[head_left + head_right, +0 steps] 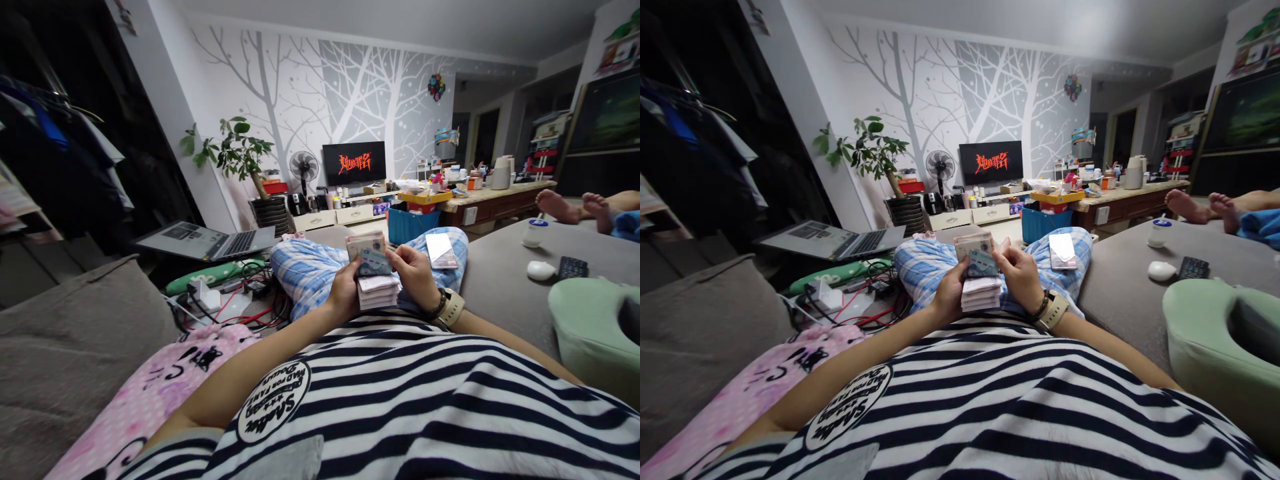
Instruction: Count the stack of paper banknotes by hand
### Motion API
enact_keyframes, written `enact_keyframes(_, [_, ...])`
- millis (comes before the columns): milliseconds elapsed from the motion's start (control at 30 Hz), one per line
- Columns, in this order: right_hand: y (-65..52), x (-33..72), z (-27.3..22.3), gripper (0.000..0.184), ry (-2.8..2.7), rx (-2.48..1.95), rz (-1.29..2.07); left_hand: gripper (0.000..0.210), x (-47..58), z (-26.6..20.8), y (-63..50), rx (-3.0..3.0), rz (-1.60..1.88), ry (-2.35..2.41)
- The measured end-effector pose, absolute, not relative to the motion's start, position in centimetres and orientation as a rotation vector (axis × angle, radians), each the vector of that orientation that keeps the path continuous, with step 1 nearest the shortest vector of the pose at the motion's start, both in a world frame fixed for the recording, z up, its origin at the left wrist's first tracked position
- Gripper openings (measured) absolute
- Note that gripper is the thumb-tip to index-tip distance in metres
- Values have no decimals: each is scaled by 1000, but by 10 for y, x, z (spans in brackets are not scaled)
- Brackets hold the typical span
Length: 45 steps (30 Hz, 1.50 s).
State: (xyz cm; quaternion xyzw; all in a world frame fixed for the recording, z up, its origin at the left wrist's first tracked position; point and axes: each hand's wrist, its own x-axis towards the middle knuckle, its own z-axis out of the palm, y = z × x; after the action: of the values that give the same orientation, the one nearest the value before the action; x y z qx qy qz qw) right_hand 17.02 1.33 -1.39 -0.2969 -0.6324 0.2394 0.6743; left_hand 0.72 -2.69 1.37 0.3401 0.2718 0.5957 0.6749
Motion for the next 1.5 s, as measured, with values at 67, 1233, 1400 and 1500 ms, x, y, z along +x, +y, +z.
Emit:
enact_keyframes(67, [12,169,-13,70,-1421,-652,534,54,7,13,-26,739,1332,608])
enact_keyframes(1233, [0,173,-10,70,-1575,-477,544,53,9,26,-37,758,1263,547])
enact_keyframes(1400, [-2,172,-9,72,-1571,-470,559,56,11,30,-41,750,1285,573])
enact_keyframes(1500, [-2,172,-9,72,-1569,-476,559,56,11,30,-42,719,1286,590])
